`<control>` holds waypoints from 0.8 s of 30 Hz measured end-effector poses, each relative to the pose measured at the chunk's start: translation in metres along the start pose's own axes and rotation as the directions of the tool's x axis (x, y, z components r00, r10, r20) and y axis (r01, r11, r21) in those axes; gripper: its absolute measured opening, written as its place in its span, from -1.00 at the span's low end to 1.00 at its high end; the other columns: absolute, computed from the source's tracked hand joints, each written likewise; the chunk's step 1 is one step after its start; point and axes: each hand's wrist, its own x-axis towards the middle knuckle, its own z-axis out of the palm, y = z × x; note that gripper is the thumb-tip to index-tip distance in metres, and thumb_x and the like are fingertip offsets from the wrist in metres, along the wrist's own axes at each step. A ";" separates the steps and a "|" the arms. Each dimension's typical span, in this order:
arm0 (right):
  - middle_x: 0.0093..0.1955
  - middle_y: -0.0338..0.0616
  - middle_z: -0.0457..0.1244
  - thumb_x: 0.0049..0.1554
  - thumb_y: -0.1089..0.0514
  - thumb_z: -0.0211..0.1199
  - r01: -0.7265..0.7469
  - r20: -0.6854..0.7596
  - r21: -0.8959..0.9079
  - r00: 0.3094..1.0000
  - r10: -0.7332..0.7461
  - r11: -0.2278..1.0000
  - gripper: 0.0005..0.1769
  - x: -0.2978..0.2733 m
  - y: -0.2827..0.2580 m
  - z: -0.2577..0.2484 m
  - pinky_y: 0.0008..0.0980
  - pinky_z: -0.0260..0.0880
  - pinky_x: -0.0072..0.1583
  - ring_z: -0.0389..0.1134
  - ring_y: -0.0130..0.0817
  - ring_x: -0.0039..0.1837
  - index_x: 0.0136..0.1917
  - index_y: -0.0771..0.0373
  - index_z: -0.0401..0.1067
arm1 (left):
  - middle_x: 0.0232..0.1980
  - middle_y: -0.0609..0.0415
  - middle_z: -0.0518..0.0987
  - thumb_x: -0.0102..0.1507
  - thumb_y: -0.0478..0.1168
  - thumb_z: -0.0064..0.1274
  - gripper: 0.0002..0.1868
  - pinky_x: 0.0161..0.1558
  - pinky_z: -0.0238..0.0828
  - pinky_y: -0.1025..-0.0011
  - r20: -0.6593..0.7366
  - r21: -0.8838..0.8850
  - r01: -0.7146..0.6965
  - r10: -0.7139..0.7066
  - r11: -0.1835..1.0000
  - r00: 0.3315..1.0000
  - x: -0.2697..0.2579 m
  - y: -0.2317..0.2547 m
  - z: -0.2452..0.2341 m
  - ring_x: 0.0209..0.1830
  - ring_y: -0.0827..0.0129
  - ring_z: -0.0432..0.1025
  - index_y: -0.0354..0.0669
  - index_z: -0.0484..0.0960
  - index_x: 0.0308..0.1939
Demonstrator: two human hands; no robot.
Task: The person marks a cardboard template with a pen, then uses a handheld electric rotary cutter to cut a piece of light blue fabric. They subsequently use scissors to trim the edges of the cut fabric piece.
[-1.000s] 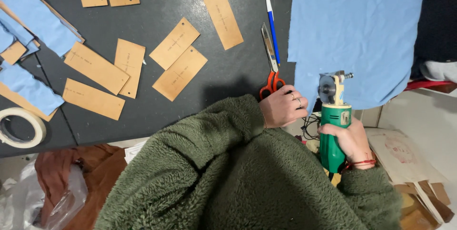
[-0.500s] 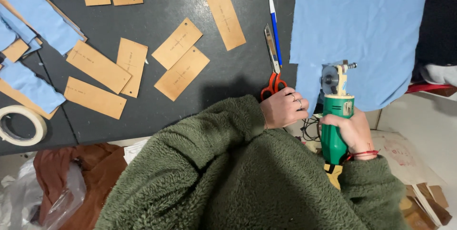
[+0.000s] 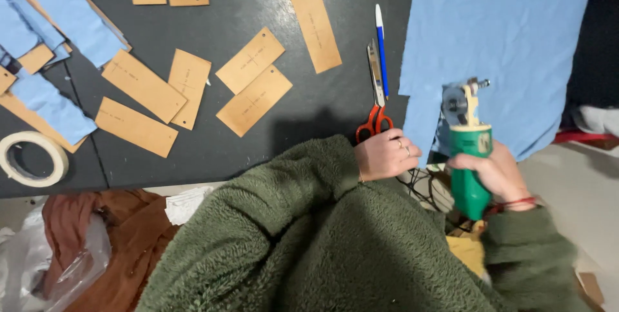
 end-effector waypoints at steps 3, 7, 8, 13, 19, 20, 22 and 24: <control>-0.01 0.08 0.43 -0.19 0.18 0.48 0.055 0.074 -0.343 0.997 -0.031 0.938 -0.33 0.026 0.009 -0.038 -0.16 0.43 0.08 0.47 -0.08 -0.02 0.22 0.23 0.46 | 0.17 0.16 0.57 0.30 -0.18 -0.04 -0.86 0.32 0.27 0.14 -0.049 0.024 -0.013 0.014 1.000 0.999 0.002 -0.001 -0.003 0.21 0.30 0.46 -0.07 0.57 -0.11; 0.09 0.04 0.42 -0.31 0.06 0.57 0.173 0.202 -0.677 0.978 -0.045 0.715 0.06 0.058 -0.008 -0.077 -0.14 0.45 0.15 0.48 -0.01 0.05 0.47 0.01 0.30 | 0.37 0.06 0.52 0.32 -0.18 -0.06 -0.79 0.57 0.03 0.10 0.169 0.020 -0.003 -0.001 1.000 0.986 -0.006 0.002 0.016 0.47 0.21 0.30 -0.05 0.58 0.01; 0.09 0.04 0.42 -0.31 0.06 0.57 0.175 0.207 -0.678 0.977 -0.043 0.714 0.06 0.056 -0.022 -0.078 -0.14 0.45 0.15 0.48 -0.01 0.05 0.47 0.01 0.30 | 0.37 0.06 0.52 0.32 -0.18 -0.06 -0.79 0.57 0.03 0.10 0.170 0.018 0.003 -0.006 1.000 0.985 -0.007 0.005 0.019 0.47 0.21 0.30 -0.05 0.58 0.01; -0.03 0.02 0.46 -0.23 -0.01 0.53 0.183 0.237 -0.867 0.970 0.061 0.463 -0.11 0.049 -0.096 -0.079 -0.10 0.55 0.11 0.47 -0.01 0.02 0.39 -0.07 0.36 | 0.41 0.09 0.47 0.35 -0.18 -0.06 -0.72 0.53 0.06 0.16 0.211 0.034 0.004 -0.011 0.999 0.977 -0.014 -0.001 0.032 0.49 0.21 0.27 -0.04 0.56 0.13; -0.08 0.09 0.48 -0.25 -0.02 0.55 0.247 0.275 -0.891 0.961 0.019 0.381 -0.15 0.051 -0.103 -0.077 -0.08 0.55 0.09 0.53 0.08 -0.02 0.32 -0.03 0.38 | 0.43 0.17 0.44 0.42 -0.22 -0.01 -0.64 0.58 0.09 0.21 0.056 0.140 -0.100 0.093 0.985 0.994 -0.023 -0.003 0.039 0.55 0.24 0.23 -0.10 0.50 0.30; -0.08 0.09 0.48 -0.25 -0.02 0.55 0.252 0.279 -0.891 0.960 0.017 0.378 -0.15 0.053 -0.104 -0.076 -0.08 0.55 0.09 0.53 0.08 -0.02 0.32 -0.03 0.38 | 0.43 0.17 0.44 0.42 -0.22 -0.01 -0.64 0.58 0.09 0.21 0.056 0.144 -0.095 0.088 0.985 0.995 -0.019 -0.002 0.036 0.55 0.24 0.23 -0.10 0.50 0.30; -0.08 0.09 0.46 -0.26 -0.02 0.56 0.270 0.297 -0.883 0.955 0.012 0.385 -0.18 0.055 -0.106 -0.076 -0.06 0.54 0.10 0.50 0.06 0.00 0.28 0.00 0.40 | 0.42 0.16 0.46 0.33 -0.18 -0.04 -0.64 0.53 0.13 0.16 0.240 0.051 -0.019 0.006 0.998 0.971 -0.011 -0.001 0.030 0.52 0.22 0.26 -0.03 0.51 0.22; -0.08 0.08 0.45 -0.27 -0.02 0.56 0.284 0.310 -0.877 0.951 0.005 0.387 -0.16 0.059 -0.104 -0.074 -0.07 0.54 0.10 0.49 0.07 0.00 0.30 0.00 0.39 | 0.42 0.13 0.45 0.34 -0.17 -0.06 -0.63 0.51 0.14 0.14 0.250 0.052 -0.027 0.013 0.998 0.968 -0.010 -0.001 0.031 0.50 0.21 0.27 -0.05 0.51 0.23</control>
